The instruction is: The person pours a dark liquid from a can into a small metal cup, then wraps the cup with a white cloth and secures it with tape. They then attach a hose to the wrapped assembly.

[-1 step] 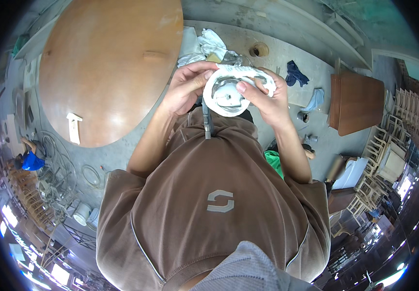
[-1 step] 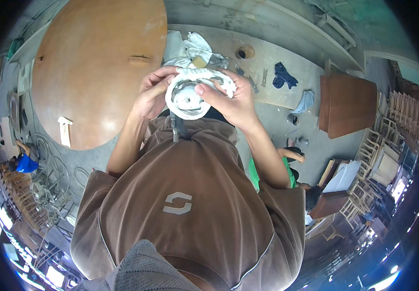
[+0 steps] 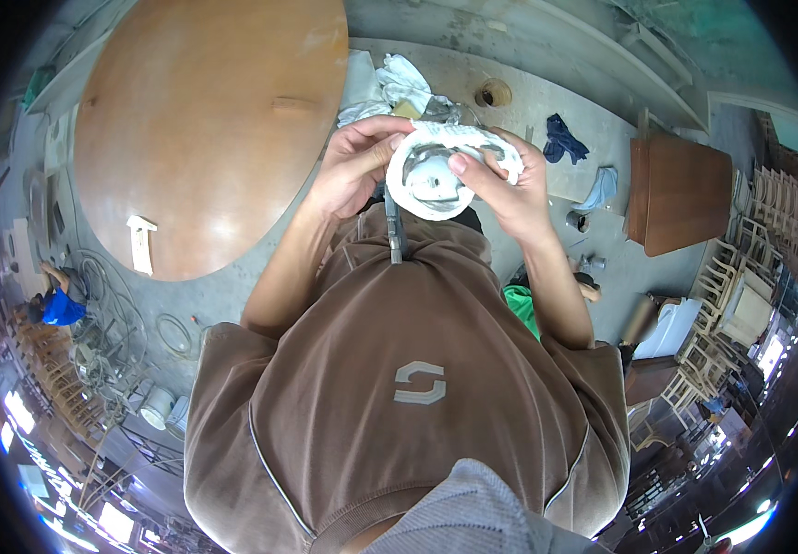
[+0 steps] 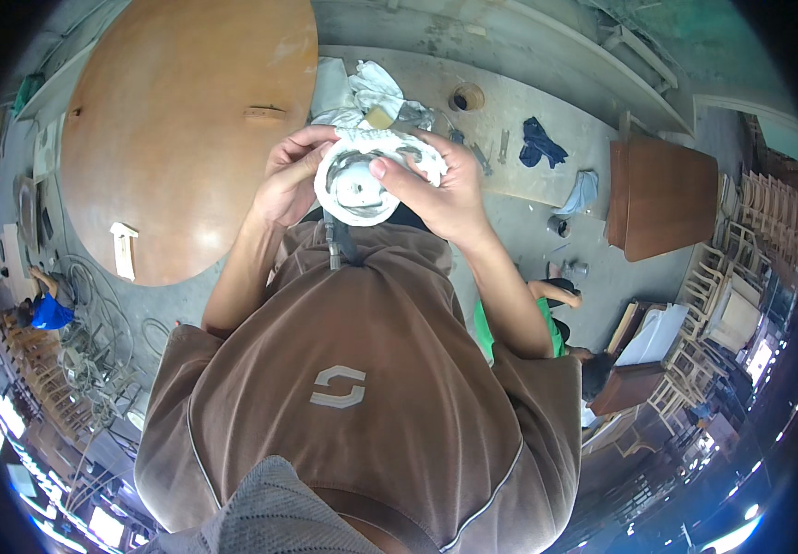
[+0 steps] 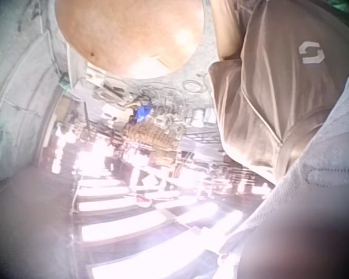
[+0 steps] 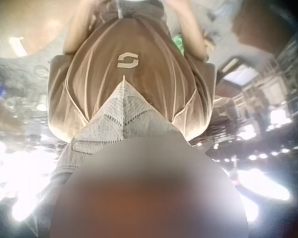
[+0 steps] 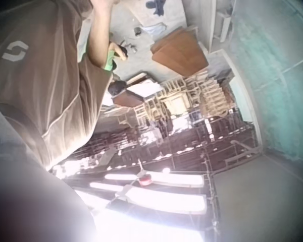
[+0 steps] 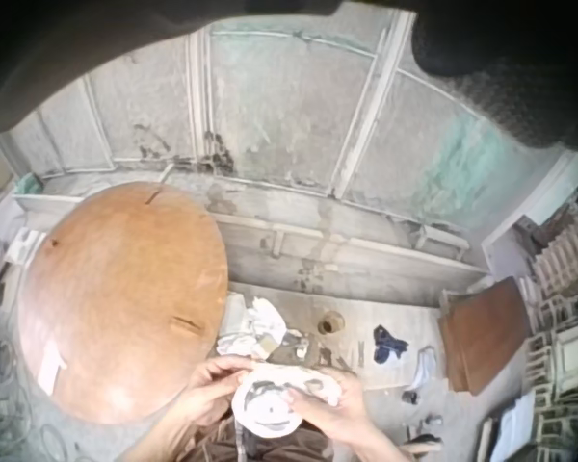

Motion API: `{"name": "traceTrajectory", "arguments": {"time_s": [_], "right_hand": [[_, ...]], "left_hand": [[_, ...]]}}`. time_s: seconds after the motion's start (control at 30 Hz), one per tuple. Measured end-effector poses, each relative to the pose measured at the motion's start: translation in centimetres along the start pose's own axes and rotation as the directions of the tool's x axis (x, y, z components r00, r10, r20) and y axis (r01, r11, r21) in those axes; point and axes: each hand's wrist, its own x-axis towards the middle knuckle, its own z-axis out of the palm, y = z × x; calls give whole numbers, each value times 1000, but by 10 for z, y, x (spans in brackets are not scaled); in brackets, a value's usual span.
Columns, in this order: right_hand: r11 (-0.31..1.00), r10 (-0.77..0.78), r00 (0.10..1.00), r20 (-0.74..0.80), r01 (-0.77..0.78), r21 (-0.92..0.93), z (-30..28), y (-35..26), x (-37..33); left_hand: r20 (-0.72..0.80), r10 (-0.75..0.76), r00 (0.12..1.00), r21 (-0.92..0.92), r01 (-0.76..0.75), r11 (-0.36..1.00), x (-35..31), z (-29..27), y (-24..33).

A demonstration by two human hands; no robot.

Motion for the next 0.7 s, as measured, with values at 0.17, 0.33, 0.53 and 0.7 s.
{"name": "traceTrajectory", "arguments": {"time_s": [0.17, 0.33, 0.53, 0.7], "right_hand": [[896, -316, 948, 45, 314, -315, -3, 12, -5], [757, -543, 836, 81, 529, -384, -9, 30, 3], [701, -522, 853, -21, 415, -580, 4, 27, -8], [694, -393, 916, -79, 239, -680, 8, 10, -35]], "left_hand": [[-50, 54, 997, -56, -57, 997, -3, -5, -15], [-72, 139, 988, -99, -146, 984, 8, -11, -29], [-134, 228, 964, 272, -185, 944, 1, -4, -36], [-62, 63, 996, 211, -48, 976, -12, -1, -31]]}}
